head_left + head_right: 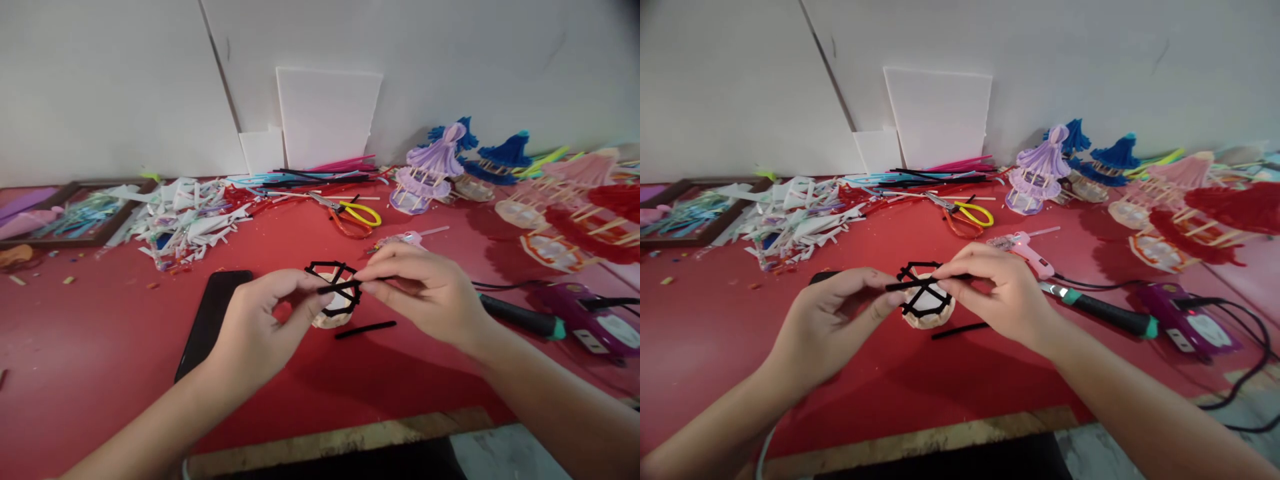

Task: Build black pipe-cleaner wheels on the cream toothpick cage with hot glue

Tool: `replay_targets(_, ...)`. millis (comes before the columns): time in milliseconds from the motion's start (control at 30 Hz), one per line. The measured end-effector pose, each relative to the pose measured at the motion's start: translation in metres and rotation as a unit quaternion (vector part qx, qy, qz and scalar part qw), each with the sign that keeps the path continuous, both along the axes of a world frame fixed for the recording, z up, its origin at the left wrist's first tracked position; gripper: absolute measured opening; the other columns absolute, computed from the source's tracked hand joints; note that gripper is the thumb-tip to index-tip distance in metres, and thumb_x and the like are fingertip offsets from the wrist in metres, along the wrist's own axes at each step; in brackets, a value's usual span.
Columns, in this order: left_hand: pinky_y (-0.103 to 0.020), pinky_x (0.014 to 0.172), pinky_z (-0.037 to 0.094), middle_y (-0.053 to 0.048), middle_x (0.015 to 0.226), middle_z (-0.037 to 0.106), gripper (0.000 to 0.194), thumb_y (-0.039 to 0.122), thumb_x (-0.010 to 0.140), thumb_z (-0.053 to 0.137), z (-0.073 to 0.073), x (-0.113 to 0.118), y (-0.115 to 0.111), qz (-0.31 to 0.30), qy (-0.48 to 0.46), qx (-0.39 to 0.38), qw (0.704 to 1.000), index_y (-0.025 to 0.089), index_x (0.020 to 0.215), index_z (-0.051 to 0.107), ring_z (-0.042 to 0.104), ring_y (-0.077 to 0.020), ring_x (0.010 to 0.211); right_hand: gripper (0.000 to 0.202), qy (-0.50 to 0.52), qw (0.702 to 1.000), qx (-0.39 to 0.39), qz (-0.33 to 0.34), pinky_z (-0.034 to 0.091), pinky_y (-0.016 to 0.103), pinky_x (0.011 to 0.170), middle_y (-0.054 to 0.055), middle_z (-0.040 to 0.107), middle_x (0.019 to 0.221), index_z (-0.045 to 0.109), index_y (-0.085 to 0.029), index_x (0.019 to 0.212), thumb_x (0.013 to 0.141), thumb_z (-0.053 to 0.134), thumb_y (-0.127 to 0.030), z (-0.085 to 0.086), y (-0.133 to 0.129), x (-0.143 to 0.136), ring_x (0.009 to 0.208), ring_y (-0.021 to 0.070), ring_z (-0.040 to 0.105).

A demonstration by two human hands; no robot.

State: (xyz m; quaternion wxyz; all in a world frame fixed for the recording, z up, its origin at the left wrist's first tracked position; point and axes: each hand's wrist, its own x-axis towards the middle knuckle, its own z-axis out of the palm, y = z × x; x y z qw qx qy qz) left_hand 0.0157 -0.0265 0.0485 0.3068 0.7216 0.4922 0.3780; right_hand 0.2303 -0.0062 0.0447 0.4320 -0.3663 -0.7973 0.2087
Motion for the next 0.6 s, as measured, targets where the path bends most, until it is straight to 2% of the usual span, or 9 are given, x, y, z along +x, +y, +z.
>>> replay_targets(133, -0.023, 0.058, 0.048, -0.003, 0.078, 0.07, 0.019, 0.038, 0.086, 0.061, -0.004, -0.007, 0.005, 0.006, 0.001, -0.027, 1.0, 0.019, 0.087, 0.066, 0.063, -0.0144, 0.069, 0.01, 0.004, 1.0, -0.015, 0.007, 0.049, 0.023, 0.062, 0.002, 0.068, 0.079, 0.073, -0.021, 0.09, 0.085, 0.065, -0.017, -0.007, 0.006, -0.003, 0.07, 0.0108, 0.063)
replay_targets(267, -0.02, 0.052, 0.043, 0.0, 0.071, 0.066, 0.02, 0.037, 0.089, 0.056, -0.005, -0.011, 0.008, 0.009, 0.002, -0.021, 1.0, 0.019, 0.09, 0.066, 0.057, -0.0103, 0.059, 0.011, 0.002, 1.0, 0.01, 0.021, 0.046, 0.023, 0.057, 0.001, 0.065, 0.076, 0.073, -0.021, 0.092, 0.085, 0.066, -0.016, -0.011, 0.009, -0.006, 0.066, 0.0094, 0.06)
replay_targets(367, -0.018, 0.048, 0.04, 0.002, 0.065, 0.062, 0.018, 0.034, 0.089, 0.056, -0.007, -0.013, 0.013, 0.009, 0.006, -0.016, 1.0, 0.019, 0.085, 0.066, 0.052, -0.0079, 0.052, 0.012, -0.003, 1.0, 0.007, 0.018, 0.043, 0.022, 0.054, 0.0, 0.065, 0.077, 0.074, -0.021, 0.093, 0.085, 0.066, -0.016, -0.012, 0.009, -0.007, 0.064, 0.008, 0.058)
replay_targets(600, -0.018, 0.056, 0.047, 0.0, 0.076, 0.071, 0.012, 0.028, 0.086, 0.061, -0.013, -0.018, 0.017, -0.013, 0.009, -0.017, 1.0, 0.02, 0.09, 0.07, 0.063, -0.01, 0.064, 0.012, 0.003, 1.0, -0.002, -0.005, 0.035, 0.02, 0.045, 0.0, 0.064, 0.075, 0.074, -0.021, 0.091, 0.085, 0.066, -0.016, -0.018, 0.01, -0.009, 0.057, 0.0059, 0.051)
